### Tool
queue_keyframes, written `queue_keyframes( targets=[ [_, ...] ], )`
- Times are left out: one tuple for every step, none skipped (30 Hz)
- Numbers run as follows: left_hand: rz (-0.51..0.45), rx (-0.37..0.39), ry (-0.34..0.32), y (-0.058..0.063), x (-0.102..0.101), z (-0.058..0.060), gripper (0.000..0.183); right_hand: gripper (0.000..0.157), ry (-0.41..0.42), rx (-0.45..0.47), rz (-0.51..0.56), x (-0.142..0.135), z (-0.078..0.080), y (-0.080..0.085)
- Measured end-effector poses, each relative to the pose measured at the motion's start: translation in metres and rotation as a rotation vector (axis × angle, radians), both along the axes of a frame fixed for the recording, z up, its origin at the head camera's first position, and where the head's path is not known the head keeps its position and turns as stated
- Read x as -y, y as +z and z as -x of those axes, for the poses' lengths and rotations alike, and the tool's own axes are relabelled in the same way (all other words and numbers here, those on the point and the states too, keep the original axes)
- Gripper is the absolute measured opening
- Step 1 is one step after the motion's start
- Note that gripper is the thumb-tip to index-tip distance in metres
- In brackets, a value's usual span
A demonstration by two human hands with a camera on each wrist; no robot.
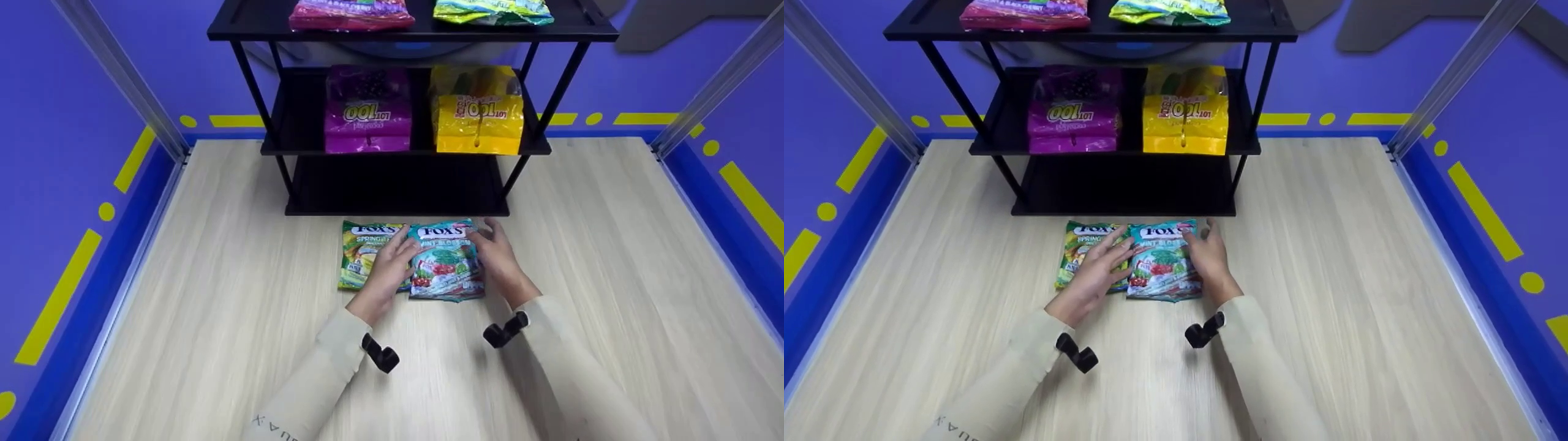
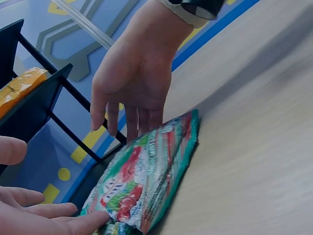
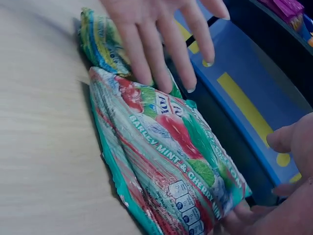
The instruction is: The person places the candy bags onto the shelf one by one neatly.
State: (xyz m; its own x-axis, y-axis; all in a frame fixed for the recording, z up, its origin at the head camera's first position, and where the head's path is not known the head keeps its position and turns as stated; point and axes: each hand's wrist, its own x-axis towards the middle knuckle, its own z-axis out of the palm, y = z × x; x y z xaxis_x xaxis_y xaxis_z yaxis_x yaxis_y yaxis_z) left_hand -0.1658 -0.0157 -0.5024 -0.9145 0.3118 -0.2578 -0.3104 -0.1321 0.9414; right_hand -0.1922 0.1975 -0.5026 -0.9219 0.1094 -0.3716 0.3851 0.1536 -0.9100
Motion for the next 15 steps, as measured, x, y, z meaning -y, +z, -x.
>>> queue_keyframes(
  targets=[
    [-0.005, 0.0, 0.0, -0.001, -0.001, -0.001, 0.059, 0.068, 0.0, 0.016, 0.006, -0.001, 0.0, -0.001],
    [-0.007, 0.005, 0.0, -0.002, -0.001, -0.001, 0.059, 0.067, 0.002, 0.036, 0.006, -0.002, -0.001, -0.001],
    [-0.009, 0.008, 0.0, -0.003, -0.002, -0.002, 0.059, 0.066, 0.009, 0.051, 0.013, -0.003, -0.001, -0.002],
    [-0.008, 0.012, 0.001, -0.004, -0.003, -0.003, 0.059, 0.064, 0.015, 0.062, 0.009, -0.004, -0.002, -0.003],
    [-0.01, 0.017, 0.004, -0.004, -0.003, -0.003, 0.059, 0.062, 0.027, 0.064, 0.003, -0.004, -0.002, -0.004],
    [-0.011, 0.019, 0.006, -0.005, -0.004, -0.004, 0.059, 0.06, 0.038, 0.058, -0.01, -0.005, -0.003, -0.005],
    [-0.01, 0.017, 0.007, -0.005, -0.005, -0.004, 0.059, 0.059, 0.049, 0.053, -0.018, -0.005, -0.004, -0.006],
    [-0.01, 0.019, 0.007, -0.006, -0.005, -0.004, 0.059, 0.059, 0.05, 0.051, -0.016, -0.005, -0.005, -0.007],
    [-0.009, 0.016, 0.008, -0.006, -0.006, -0.005, 0.059, 0.059, 0.053, 0.046, -0.009, -0.005, -0.007, -0.008],
    [-0.009, 0.014, 0.01, -0.006, -0.006, -0.005, 0.059, 0.061, 0.056, 0.038, -0.007, -0.004, -0.009, -0.008],
    [-0.01, 0.013, 0.011, -0.006, -0.007, -0.005, 0.058, 0.063, 0.061, 0.036, -0.006, -0.004, -0.01, -0.008],
    [-0.012, 0.012, 0.014, -0.006, -0.007, -0.005, 0.058, 0.066, 0.069, 0.033, 0.0, -0.003, -0.012, -0.009],
    [-0.013, 0.011, 0.016, -0.007, -0.008, -0.005, 0.058, 0.069, 0.079, 0.034, 0.01, -0.002, -0.014, -0.01],
    [-0.013, 0.011, 0.018, -0.007, -0.008, -0.005, 0.058, 0.072, 0.089, 0.036, 0.011, -0.001, -0.016, -0.011],
    [-0.013, 0.011, 0.021, -0.007, -0.008, -0.005, 0.058, 0.076, 0.097, 0.032, 0.009, 0.001, -0.018, -0.012]
  ],
)
